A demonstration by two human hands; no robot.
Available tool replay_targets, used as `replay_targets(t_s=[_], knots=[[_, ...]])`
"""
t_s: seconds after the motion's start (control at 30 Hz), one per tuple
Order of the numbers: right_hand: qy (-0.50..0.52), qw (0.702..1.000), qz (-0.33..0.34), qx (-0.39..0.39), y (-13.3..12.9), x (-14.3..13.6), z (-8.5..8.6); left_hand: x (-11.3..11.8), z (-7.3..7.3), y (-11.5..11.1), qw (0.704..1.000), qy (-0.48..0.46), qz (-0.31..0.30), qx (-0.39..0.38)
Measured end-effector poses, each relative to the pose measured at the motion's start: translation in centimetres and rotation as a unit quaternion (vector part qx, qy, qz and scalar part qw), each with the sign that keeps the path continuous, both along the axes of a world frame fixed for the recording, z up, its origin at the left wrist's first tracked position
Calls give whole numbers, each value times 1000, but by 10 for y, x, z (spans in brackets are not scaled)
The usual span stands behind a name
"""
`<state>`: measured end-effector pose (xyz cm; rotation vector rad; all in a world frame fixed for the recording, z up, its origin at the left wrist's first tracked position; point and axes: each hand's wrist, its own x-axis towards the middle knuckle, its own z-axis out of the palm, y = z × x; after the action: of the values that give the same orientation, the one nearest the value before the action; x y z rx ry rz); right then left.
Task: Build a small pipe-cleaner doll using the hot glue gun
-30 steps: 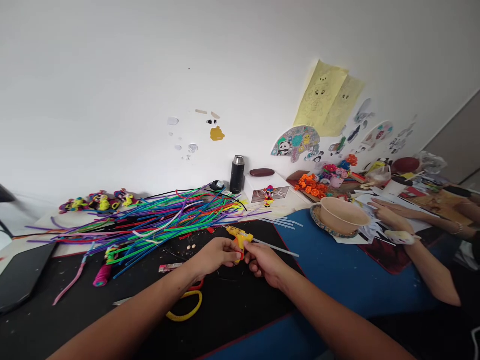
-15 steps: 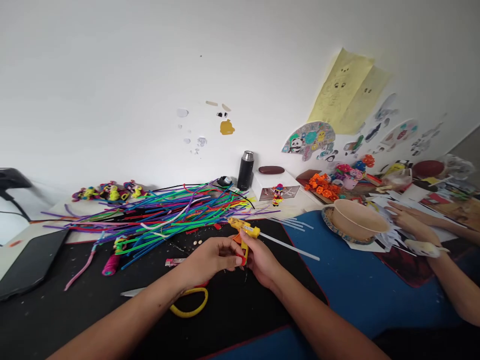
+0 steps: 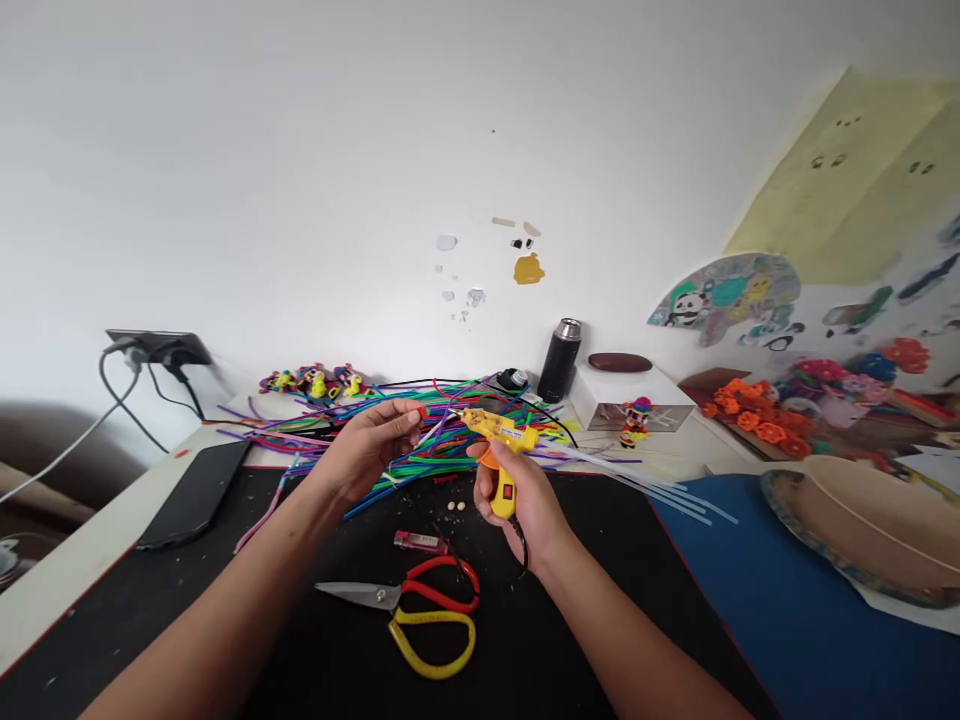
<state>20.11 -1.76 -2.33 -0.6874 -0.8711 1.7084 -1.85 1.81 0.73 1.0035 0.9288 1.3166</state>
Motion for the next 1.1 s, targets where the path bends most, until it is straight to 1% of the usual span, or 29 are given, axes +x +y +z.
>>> replay_targets(t_s=[0.1, 0.2, 0.3, 0.37, 0.63, 0.73, 0.83, 0.97, 1.03, 1.1], knots=[[2, 1000, -18, 6, -2, -3, -6, 1, -6, 0, 1000, 30, 1, -5], [-44, 999, -15, 8, -6, 3, -16, 2, -10, 0, 998, 68, -7, -1], [-85, 995, -25, 34, -8, 8, -21, 5, -12, 1, 996, 91, -6, 4], [-96, 994, -34, 41, -8, 9, -21, 7, -12, 1, 995, 97, -7, 13], [-97, 994, -22, 44, -12, 6, -15, 11, -5, -6, 989, 140, -16, 33], [-103, 994, -18, 39, -13, 7, -14, 13, -2, -9, 986, 162, -17, 36], [-105, 994, -21, 31, -14, 7, -13, 14, 0, -11, 985, 165, -17, 39], [-96, 994, -37, 30, -14, 6, -13, 14, -2, -11, 984, 175, -5, 46], [-86, 995, -50, 27, -12, 5, -15, 16, -5, -13, 977, 205, 8, 61], [-70, 996, -60, 16, -10, 5, -17, 18, -7, -17, 963, 251, 25, 96]])
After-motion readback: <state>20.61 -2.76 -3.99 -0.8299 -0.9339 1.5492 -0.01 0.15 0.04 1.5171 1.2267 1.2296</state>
